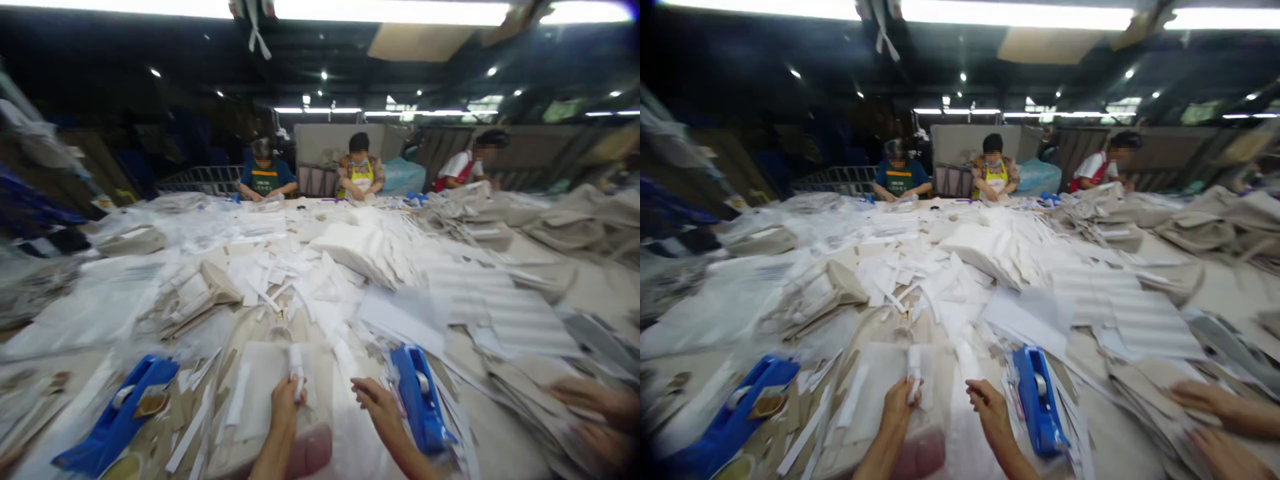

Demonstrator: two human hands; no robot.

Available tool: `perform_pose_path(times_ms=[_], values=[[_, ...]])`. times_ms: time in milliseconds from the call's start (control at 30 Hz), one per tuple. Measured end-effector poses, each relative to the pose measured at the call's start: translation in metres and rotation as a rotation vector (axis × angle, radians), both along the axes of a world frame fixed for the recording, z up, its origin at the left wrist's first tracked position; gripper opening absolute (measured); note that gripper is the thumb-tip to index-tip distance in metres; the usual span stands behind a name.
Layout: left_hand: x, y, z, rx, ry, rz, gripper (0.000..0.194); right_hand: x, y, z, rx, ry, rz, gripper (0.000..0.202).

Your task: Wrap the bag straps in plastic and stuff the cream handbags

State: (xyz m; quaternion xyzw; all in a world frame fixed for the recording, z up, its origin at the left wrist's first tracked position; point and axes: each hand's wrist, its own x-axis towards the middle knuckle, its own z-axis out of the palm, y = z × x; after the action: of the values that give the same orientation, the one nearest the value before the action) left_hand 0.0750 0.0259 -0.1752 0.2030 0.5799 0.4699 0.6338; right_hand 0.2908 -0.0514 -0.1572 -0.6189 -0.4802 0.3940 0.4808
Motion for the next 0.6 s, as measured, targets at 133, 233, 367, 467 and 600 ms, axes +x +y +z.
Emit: perform_pose_path(times_ms=[133,233,367,467,600], values=[[0.006,0.002,0.015,0.004,-0.039,-0.022,0.027,0.073,-0.063,0.014,-0.161,0.09,-0.421,0.04],[0.009,0.003,0.021,-0.022,-0.051,-0.008,0.017,0.126,-0.091,0.019,-0.269,0.075,-0.696,0.046],[0.01,0.001,0.026,-0.038,-0.053,0.006,0.009,0.153,-0.103,0.022,-0.402,0.098,-0.618,0.047],[0.012,0.001,0.028,-0.043,-0.047,-0.011,0.007,0.149,-0.097,0.02,-0.424,0.155,-0.52,0.046],[0.014,0.003,0.029,-0.054,-0.036,-0.001,0.009,0.14,-0.081,0.014,-0.42,0.168,-0.558,0.043]])
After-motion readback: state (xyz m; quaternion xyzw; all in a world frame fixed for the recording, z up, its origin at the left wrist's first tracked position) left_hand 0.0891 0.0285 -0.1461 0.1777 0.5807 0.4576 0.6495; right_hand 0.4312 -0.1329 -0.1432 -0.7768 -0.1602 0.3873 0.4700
